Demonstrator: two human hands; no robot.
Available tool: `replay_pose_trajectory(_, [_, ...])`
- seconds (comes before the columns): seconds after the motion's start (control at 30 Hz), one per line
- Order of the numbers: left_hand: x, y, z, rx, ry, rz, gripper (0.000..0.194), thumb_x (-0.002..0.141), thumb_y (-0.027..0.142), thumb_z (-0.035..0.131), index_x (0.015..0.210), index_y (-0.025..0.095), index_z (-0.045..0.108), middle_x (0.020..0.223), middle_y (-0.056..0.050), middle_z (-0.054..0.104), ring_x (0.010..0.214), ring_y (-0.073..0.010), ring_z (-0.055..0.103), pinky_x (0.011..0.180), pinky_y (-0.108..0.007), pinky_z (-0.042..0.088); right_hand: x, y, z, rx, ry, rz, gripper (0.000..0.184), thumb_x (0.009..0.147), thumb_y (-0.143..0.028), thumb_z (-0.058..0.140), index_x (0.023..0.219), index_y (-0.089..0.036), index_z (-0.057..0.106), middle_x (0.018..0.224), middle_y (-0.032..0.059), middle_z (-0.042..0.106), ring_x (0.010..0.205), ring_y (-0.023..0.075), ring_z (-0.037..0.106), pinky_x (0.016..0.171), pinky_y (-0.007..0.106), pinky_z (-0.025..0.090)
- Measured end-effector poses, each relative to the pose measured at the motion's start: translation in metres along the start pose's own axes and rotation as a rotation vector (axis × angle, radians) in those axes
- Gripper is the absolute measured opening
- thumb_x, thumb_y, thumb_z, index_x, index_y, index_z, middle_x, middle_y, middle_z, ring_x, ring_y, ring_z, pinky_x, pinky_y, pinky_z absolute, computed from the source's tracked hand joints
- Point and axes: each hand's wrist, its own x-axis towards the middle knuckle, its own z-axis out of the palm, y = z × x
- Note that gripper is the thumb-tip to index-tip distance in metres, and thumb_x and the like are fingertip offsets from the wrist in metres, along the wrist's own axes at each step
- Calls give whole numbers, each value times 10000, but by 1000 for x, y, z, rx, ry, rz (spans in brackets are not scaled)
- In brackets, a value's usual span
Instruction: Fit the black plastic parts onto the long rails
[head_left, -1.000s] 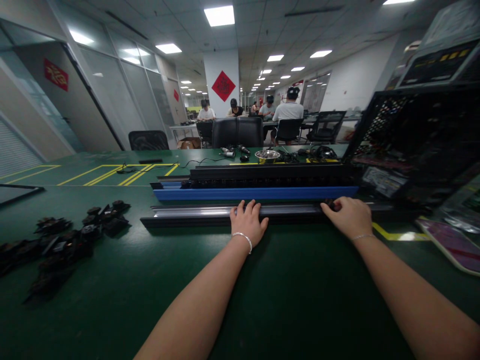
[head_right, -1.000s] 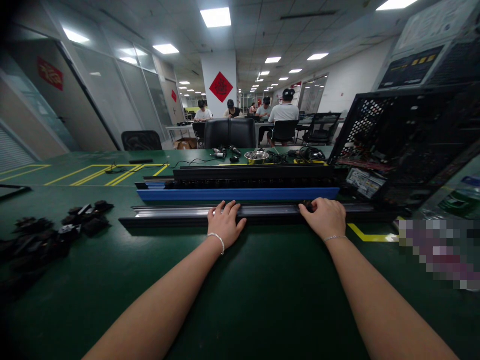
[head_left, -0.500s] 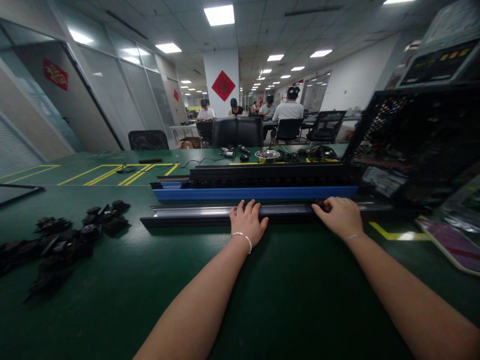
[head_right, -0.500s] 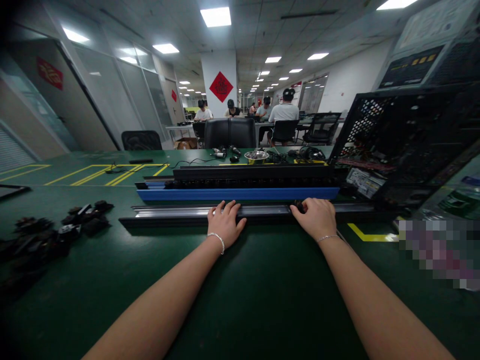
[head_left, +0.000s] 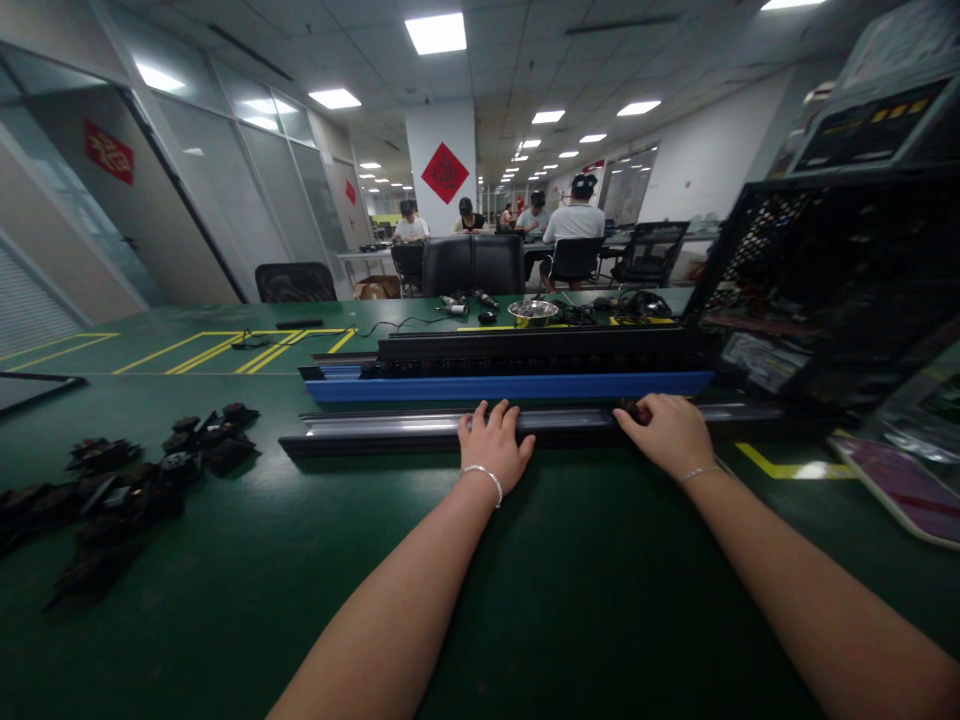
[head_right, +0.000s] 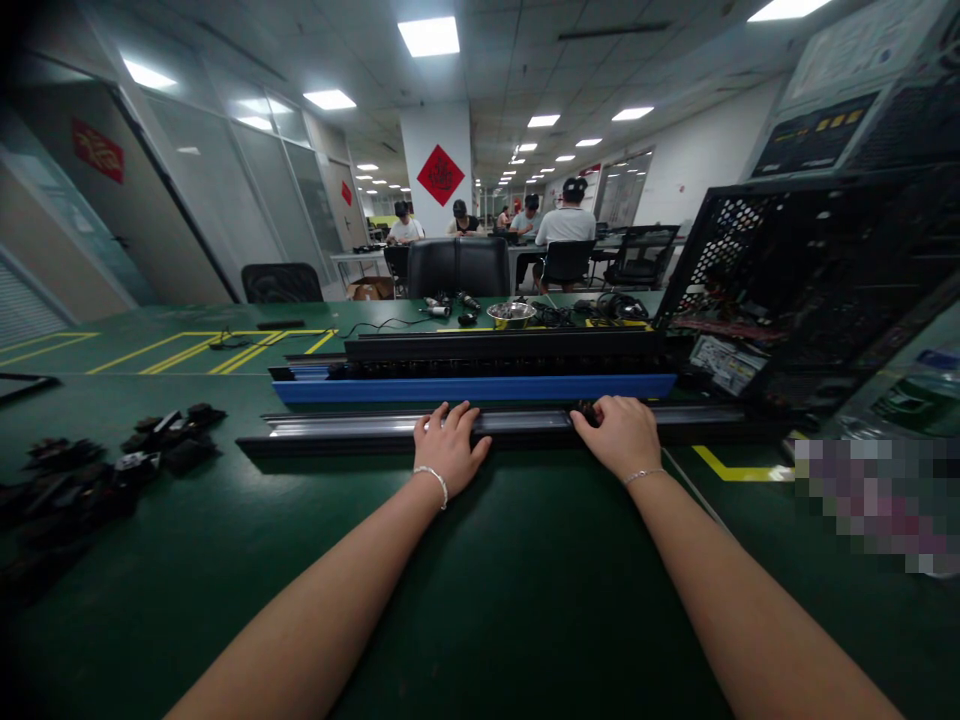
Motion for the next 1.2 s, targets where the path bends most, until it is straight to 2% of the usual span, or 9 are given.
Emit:
replay_pose_trajectory(0.4, [0, 0, -1, 3, -10, -4, 514, 851, 528, 364, 1295, 293, 471, 1397, 11, 447, 1305, -270, 295, 1042, -491, 233, 0, -4, -1, -9, -20, -32, 343, 772, -502, 488, 587, -213, 472, 669, 62, 588, 723, 220, 524, 658, 337, 362])
replay_pose_trajectory(0.73, [0, 1, -2, 3, -15, -5, 510, 853, 528, 361, 1291, 292, 474, 1399, 13, 444, 1304, -272, 299, 1041, -491, 236, -1, -15, -5, 37, -25, -128, 335, 802, -466, 464, 607, -201, 524, 732, 68, 628, 756, 215, 537, 693, 340, 378])
replay_pose_trajectory(1.2, [-1, 1, -3, 11, -27, -8, 513, 853, 526, 372, 1304, 297, 459, 1407, 9, 434, 1314, -264, 286, 1046, -481, 238, 0, -16, -3, 148, -40, -225, 312, 797, -454, 474, 639, -200, 563, 741, 72, 635, 768, 226, 557, 696, 353, 398])
